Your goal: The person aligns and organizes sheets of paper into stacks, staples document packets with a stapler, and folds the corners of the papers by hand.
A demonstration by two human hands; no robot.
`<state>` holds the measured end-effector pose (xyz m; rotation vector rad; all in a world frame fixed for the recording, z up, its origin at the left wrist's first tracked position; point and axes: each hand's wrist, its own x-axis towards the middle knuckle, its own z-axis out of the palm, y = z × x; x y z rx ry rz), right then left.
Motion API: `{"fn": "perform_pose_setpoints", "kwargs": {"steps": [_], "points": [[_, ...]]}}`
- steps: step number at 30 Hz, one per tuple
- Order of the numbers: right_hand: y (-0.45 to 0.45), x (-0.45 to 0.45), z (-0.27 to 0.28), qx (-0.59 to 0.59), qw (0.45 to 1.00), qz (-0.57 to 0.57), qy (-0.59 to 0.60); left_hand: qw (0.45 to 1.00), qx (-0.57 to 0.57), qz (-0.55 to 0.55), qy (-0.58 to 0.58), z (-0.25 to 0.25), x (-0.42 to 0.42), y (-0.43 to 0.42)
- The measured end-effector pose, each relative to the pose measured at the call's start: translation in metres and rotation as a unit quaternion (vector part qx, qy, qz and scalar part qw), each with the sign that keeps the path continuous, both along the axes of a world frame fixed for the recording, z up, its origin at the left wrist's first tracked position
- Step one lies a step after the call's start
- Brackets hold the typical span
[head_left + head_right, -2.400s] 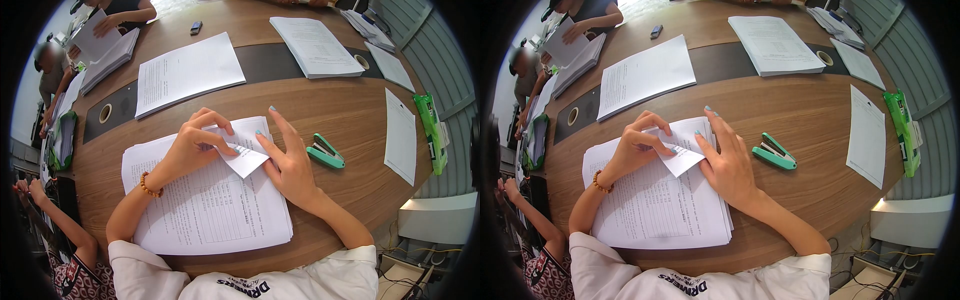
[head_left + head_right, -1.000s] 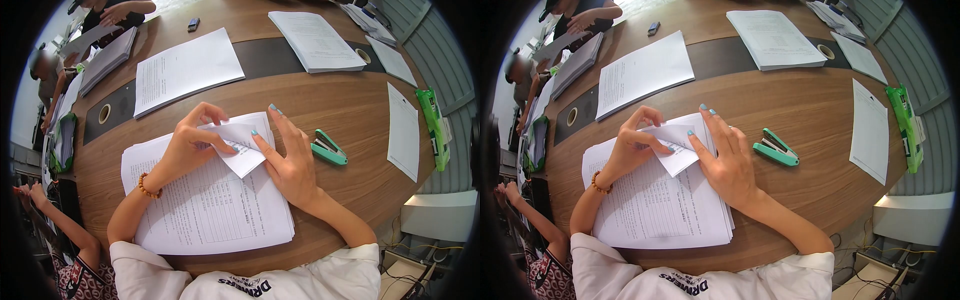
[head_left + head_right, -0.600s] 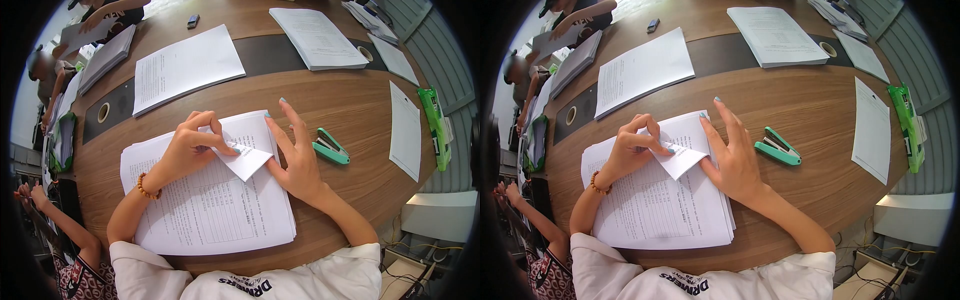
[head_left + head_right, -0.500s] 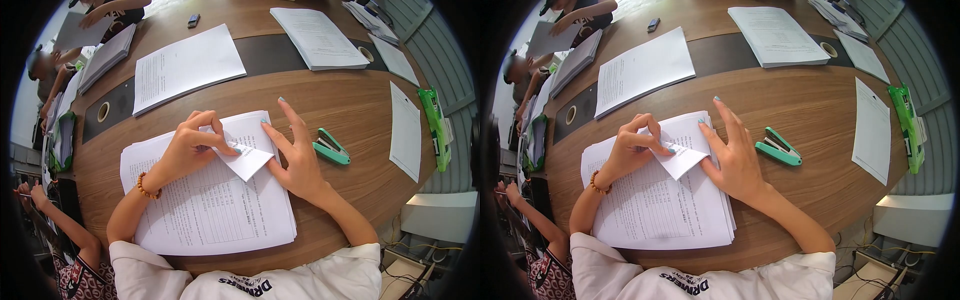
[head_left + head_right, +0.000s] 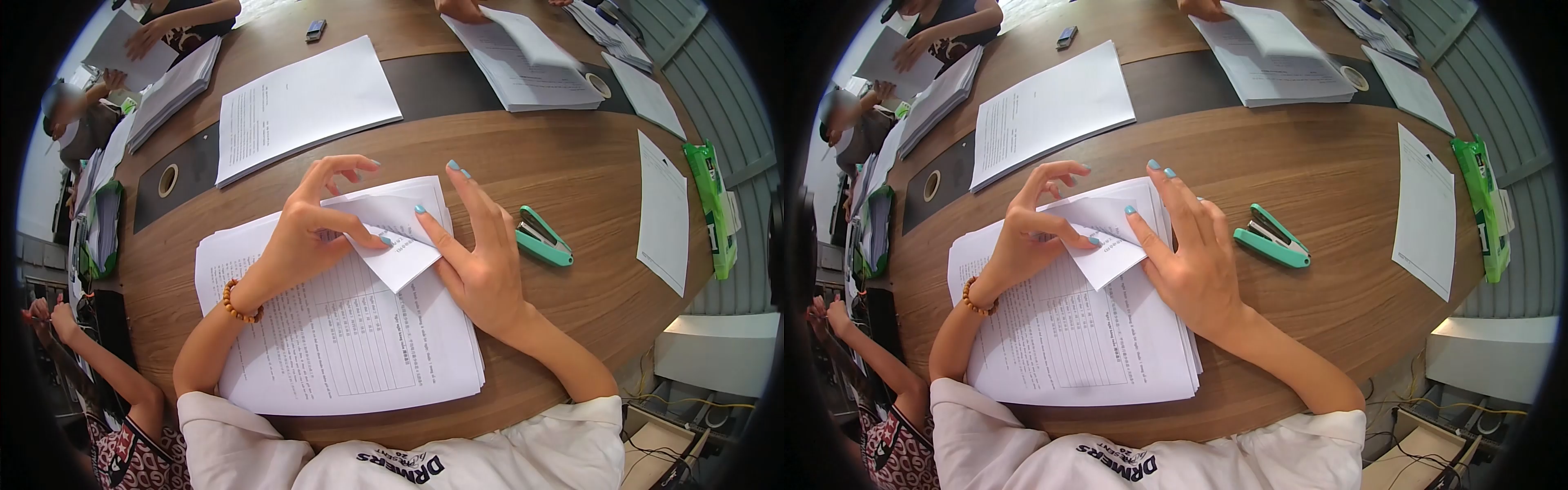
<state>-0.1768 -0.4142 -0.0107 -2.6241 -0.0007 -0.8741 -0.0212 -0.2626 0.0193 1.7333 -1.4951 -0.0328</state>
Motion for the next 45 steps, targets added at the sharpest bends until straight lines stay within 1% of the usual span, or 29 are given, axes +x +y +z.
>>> {"fn": "perform_pose_setpoints", "kwargs": {"steps": [1,3,4,6,7,8,9,10,12,13,15,16,18,19,20,21,22,24,26,27,29,31,33,36,38,45], "points": [[0.000,0.000,0.001,-0.011,1.000,-0.005,-0.008,1.000,0.000,0.000,0.000,-0.001,0.000,0.001],[0.001,0.000,0.002,-0.022,1.000,-0.010,-0.015,0.991,0.083,-0.001,0.107,-0.002,0.001,0.005],[0.001,0.001,0.002,-0.010,1.000,-0.012,-0.025,0.991,0.083,0.000,0.108,-0.001,0.001,0.007],[0.001,0.002,0.002,0.002,0.999,-0.014,-0.034,0.989,0.128,-0.002,0.077,-0.001,0.003,0.008],[0.001,0.003,0.001,0.115,0.993,-0.002,-0.035,0.989,0.129,-0.001,0.078,-0.001,0.004,0.008],[0.001,0.004,0.001,0.227,0.973,0.010,-0.036,0.993,0.100,-0.002,0.058,-0.002,0.005,0.006],[0.000,0.003,0.005,0.228,0.973,0.010,-0.035,0.997,0.072,-0.003,0.038,-0.003,0.004,0.005],[-0.003,0.000,0.010,0.248,0.969,0.022,-0.011,0.997,0.072,-0.002,0.039,0.000,0.001,0.003],[-0.005,0.000,0.013,0.268,0.963,0.035,0.016,0.991,0.046,0.032,0.122,0.005,-0.006,0.001],[-0.006,0.002,0.013,0.280,0.959,0.030,0.025,0.991,0.048,0.034,0.124,0.004,-0.005,0.001],[-0.005,0.003,0.011,0.294,0.955,0.025,0.035,0.996,0.064,-0.012,0.053,0.002,-0.002,0.000],[-0.005,0.005,0.009,0.312,0.949,0.019,0.032,0.996,0.064,-0.012,0.053,0.004,-0.002,0.000],[-0.004,0.005,0.010,0.329,0.944,0.012,0.026,0.991,0.124,0.021,0.040,0.009,-0.004,-0.002],[-0.003,0.005,0.012,0.377,0.925,0.002,0.043,0.991,0.123,0.019,0.039,0.012,-0.003,-0.004],[-0.003,0.005,0.013,0.423,0.904,-0.008,0.059,0.987,0.144,0.031,0.063,0.014,-0.002,-0.007],[-0.002,0.006,0.013,0.422,0.905,-0.008,0.058,0.981,0.166,0.044,0.087,0.016,-0.001,-0.009],[-0.001,0.007,0.010,0.401,0.915,-0.014,0.046,0.982,0.165,0.044,0.085,0.016,-0.002,-0.011],[-0.001,0.008,0.008,0.378,0.925,-0.020,0.032,0.990,0.117,0.037,0.067,0.010,-0.003,-0.018],[-0.001,0.009,0.006,0.361,0.932,-0.018,0.010,0.990,0.109,0.033,0.085,0.006,0.000,-0.023],[0.000,0.009,0.005,0.361,0.932,-0.017,0.009,0.989,0.103,0.027,0.106,0.004,0.001,-0.024],[-0.001,0.009,0.004,0.398,0.917,-0.014,0.013,0.988,0.099,0.031,0.117,0.003,-0.002,-0.024],[0.000,0.009,0.005,0.404,0.914,-0.019,0.014,0.986,0.097,0.034,0.129,0.001,-0.004,-0.024],[0.002,0.009,0.005,0.411,0.911,-0.023,0.018,0.989,0.049,0.046,0.134,-0.002,-0.007,-0.025],[0.004,0.010,0.006,0.382,0.923,-0.031,0.016,0.987,0.067,0.045,0.141,0.000,-0.008,-0.025],[0.005,0.011,0.007,0.343,0.939,-0.031,0.004,0.987,0.067,0.043,0.137,0.000,-0.009,-0.025],[0.008,0.011,0.009,0.313,0.949,-0.020,0.002,0.986,0.071,0.046,0.147,0.000,-0.011,-0.026]]}}
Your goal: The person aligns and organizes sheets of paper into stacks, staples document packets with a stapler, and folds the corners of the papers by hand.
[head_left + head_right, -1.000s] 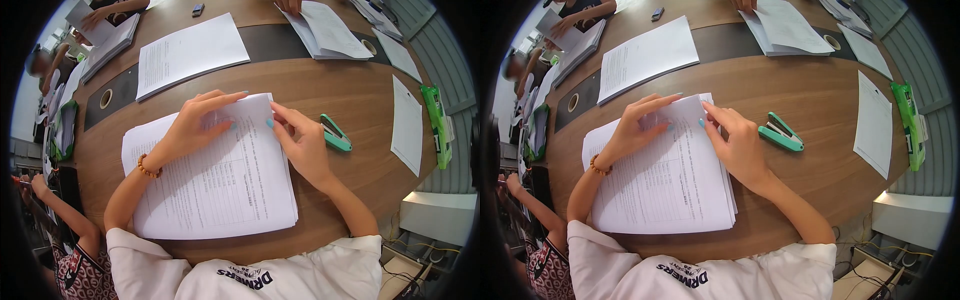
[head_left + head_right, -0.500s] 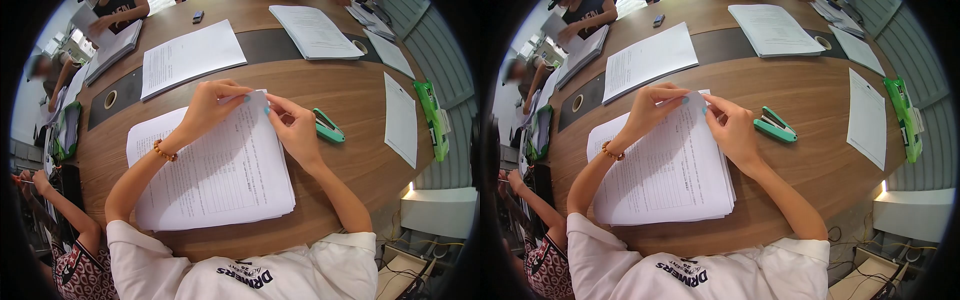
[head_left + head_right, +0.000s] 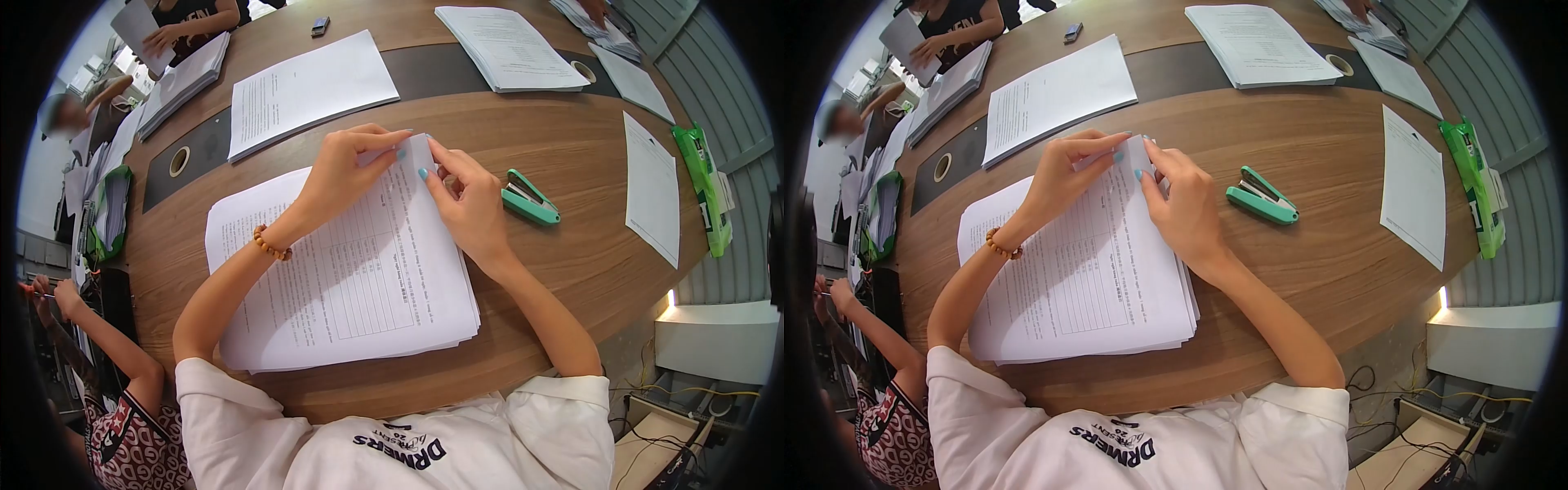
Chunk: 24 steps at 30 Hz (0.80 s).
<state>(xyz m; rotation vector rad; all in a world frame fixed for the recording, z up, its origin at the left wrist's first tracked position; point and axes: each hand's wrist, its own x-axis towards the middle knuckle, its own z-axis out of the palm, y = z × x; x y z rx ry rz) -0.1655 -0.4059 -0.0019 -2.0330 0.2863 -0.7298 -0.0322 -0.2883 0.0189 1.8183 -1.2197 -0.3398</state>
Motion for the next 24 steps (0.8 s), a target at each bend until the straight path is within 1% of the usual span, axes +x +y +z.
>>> {"fn": "perform_pose_setpoints", "kwargs": {"steps": [3,5,6,8,12,14,16,17,18,19,20,22,23,24], "points": [[0.000,0.001,-0.001,0.020,1.000,0.001,0.006,1.000,-0.021,-0.004,-0.013,-0.005,0.001,-0.001],[0.001,0.003,-0.008,0.038,0.999,-0.011,-0.035,1.000,-0.018,0.005,-0.018,-0.004,-0.001,-0.001],[0.001,0.003,-0.007,0.038,0.999,-0.011,-0.035,1.000,-0.015,0.014,-0.023,-0.003,-0.002,-0.001],[0.000,0.001,-0.003,0.021,1.000,0.003,0.017,1.000,-0.021,0.008,-0.020,-0.006,-0.001,-0.001],[-0.005,0.000,0.000,0.004,0.999,0.003,0.037,0.999,-0.039,0.012,-0.012,-0.011,-0.001,-0.001],[-0.019,-0.004,0.002,-0.012,0.999,0.030,0.026,0.999,-0.042,0.010,-0.027,-0.011,-0.002,-0.002],[-0.044,-0.017,-0.002,-0.150,0.988,-0.015,0.024,0.998,-0.048,0.012,-0.040,-0.012,-0.003,0.000],[-0.059,-0.028,-0.006,-0.154,0.988,-0.011,0.029,0.998,-0.048,0.010,-0.039,-0.012,-0.003,0.000],[-0.073,-0.042,-0.011,-0.238,0.967,-0.030,0.087,0.998,-0.050,0.010,-0.039,-0.012,-0.003,0.000],[-0.081,-0.051,-0.013,-0.321,0.935,-0.048,0.143,0.998,-0.056,0.016,-0.033,-0.011,-0.004,0.001],[-0.083,-0.056,-0.016,-0.327,0.933,-0.043,0.147,0.998,-0.061,0.012,-0.028,-0.009,-0.004,0.002],[-0.086,-0.062,-0.017,-0.262,0.944,0.004,0.202,0.997,-0.070,0.012,-0.017,-0.011,-0.004,0.002],[-0.087,-0.063,-0.015,-0.266,0.942,0.007,0.205,0.996,-0.093,0.009,-0.012,-0.013,-0.004,0.002],[-0.089,-0.062,-0.012,-0.201,0.958,0.001,0.204,0.993,-0.116,0.006,-0.009,-0.012,-0.003,0.002]]}}
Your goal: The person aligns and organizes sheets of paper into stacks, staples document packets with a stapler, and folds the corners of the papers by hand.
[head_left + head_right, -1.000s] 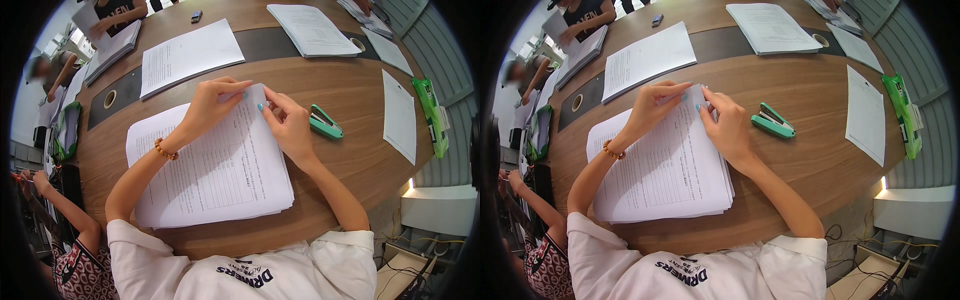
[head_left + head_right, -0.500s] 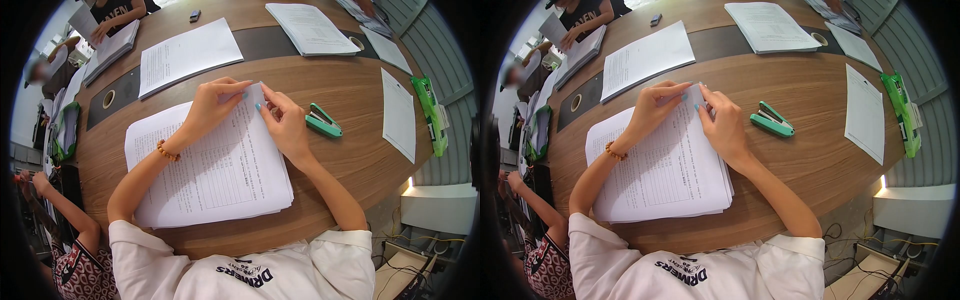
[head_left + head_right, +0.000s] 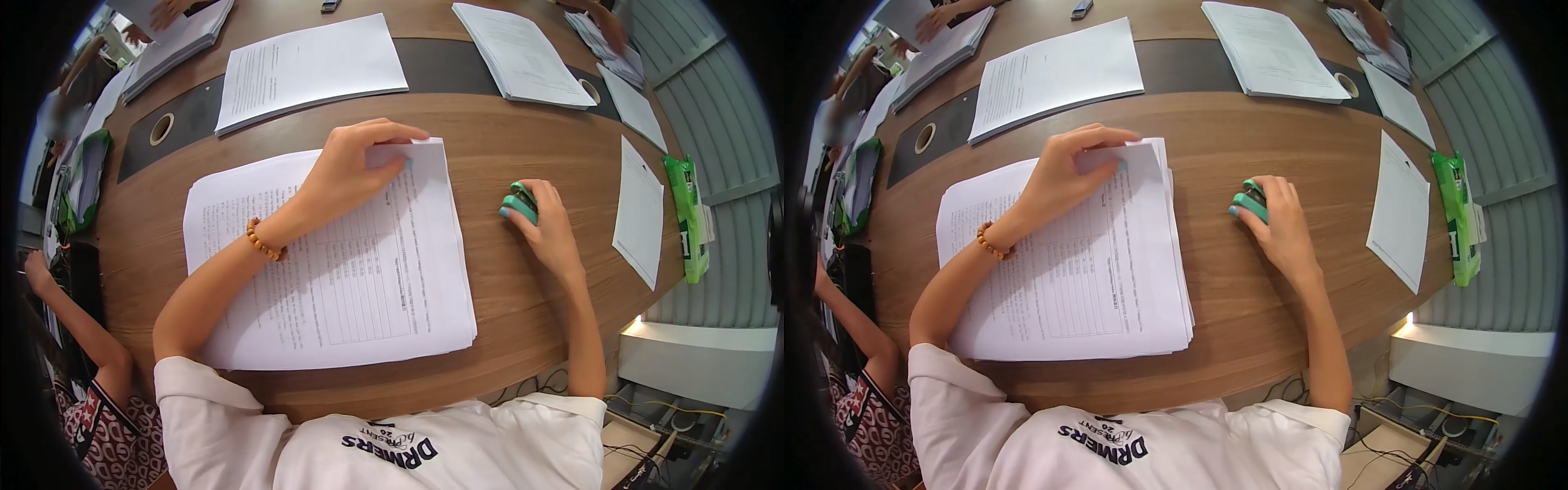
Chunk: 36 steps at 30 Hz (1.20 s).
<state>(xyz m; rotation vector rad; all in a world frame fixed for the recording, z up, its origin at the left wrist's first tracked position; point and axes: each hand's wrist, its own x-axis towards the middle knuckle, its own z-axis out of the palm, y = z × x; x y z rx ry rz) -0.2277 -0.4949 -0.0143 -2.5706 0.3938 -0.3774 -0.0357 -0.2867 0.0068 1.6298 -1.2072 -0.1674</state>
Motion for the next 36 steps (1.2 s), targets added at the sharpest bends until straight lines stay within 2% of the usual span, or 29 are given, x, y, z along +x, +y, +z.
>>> {"fn": "perform_pose_setpoints", "kwargs": {"steps": [1,2,4,6,8,10,13,18,20,21,22,24,26,27,29,36], "points": [[-0.001,0.001,0.003,0.064,0.998,-0.020,-0.008,1.000,-0.004,0.001,0.001,0.002,0.001,0.001],[-0.002,0.003,0.008,0.060,0.998,-0.019,-0.007,0.999,0.018,-0.029,0.000,0.006,0.003,0.005],[-0.001,0.004,0.018,0.263,0.962,-0.065,-0.016,0.997,0.038,-0.063,-0.002,0.010,0.005,0.012],[0.002,0.005,0.023,0.239,0.969,-0.053,-0.032,0.994,0.074,-0.081,-0.015,0.010,0.005,0.016],[0.005,0.005,0.019,0.217,0.974,-0.042,-0.045,0.996,0.052,-0.072,-0.014,0.006,0.005,0.016],[0.005,0.007,0.007,0.164,0.979,-0.033,-0.116,0.995,0.019,-0.094,-0.013,0.006,0.006,0.017],[0.000,0.008,-0.016,0.181,0.969,-0.075,-0.151,0.995,0.031,-0.090,0.000,0.006,0.006,0.018],[-0.016,0.002,-0.018,0.133,0.980,-0.060,-0.136,0.994,0.037,-0.092,0.038,0.009,0.003,0.012],[-0.017,0.001,-0.016,0.133,0.980,-0.048,-0.138,0.998,0.042,-0.023,0.033,0.007,0.000,0.009],[-0.015,0.001,-0.006,0.234,0.964,-0.050,-0.115,0.995,0.075,-0.058,-0.013,0.013,0.004,0.011],[-0.013,0.003,0.004,0.333,0.937,-0.052,-0.092,0.996,0.075,-0.056,-0.006,0.014,0.004,0.011],[-0.007,0.013,0.026,0.302,0.950,-0.022,-0.072,0.992,0.112,-0.052,0.039,0.013,0.002,0.013],[0.002,0.031,0.045,0.154,0.977,0.135,-0.059,0.994,0.092,-0.053,0.019,0.005,0.005,0.012],[0.005,0.039,0.053,0.155,0.977,0.134,-0.055,0.996,0.070,-0.055,-0.007,0.002,0.006,0.011],[0.009,0.055,0.066,0.084,0.979,0.184,0.001,0.996,0.070,-0.049,-0.013,-0.001,0.006,0.011],[0.022,0.089,0.088,0.030,0.969,0.236,0.073,0.998,0.041,-0.050,0.000,-0.005,0.006,0.011]]}}
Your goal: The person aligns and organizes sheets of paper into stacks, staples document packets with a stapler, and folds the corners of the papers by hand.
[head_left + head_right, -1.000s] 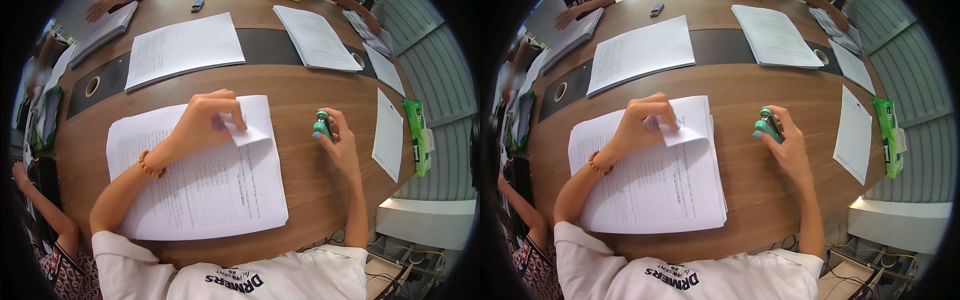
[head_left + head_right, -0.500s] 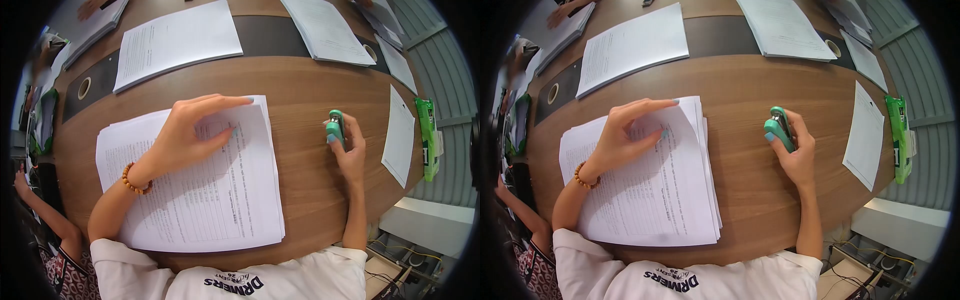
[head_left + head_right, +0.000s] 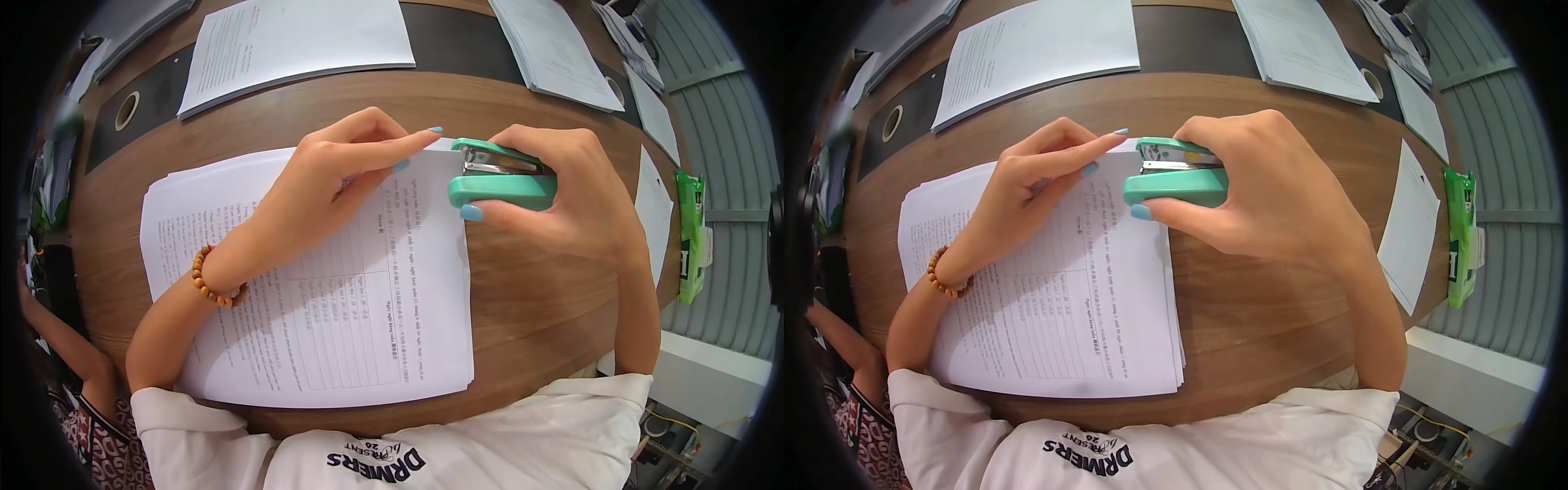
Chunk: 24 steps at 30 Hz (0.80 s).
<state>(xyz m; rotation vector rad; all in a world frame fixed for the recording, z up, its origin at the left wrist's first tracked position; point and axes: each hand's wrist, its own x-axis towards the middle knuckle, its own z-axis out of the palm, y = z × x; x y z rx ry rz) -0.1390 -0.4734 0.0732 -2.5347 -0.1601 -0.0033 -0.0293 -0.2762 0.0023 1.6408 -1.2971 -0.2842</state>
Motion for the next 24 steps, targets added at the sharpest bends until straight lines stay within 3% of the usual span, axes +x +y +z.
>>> {"fn": "perform_pose_setpoints", "kwargs": {"steps": [22,24], "points": [[0.006,0.014,0.005,-0.060,0.997,0.036,0.036,1.000,-0.018,0.015,-0.001,-0.003,-0.002,-0.001],[0.003,0.015,0.003,-0.074,0.994,0.080,0.017,1.000,-0.017,0.012,-0.003,-0.002,-0.002,-0.001]]}}
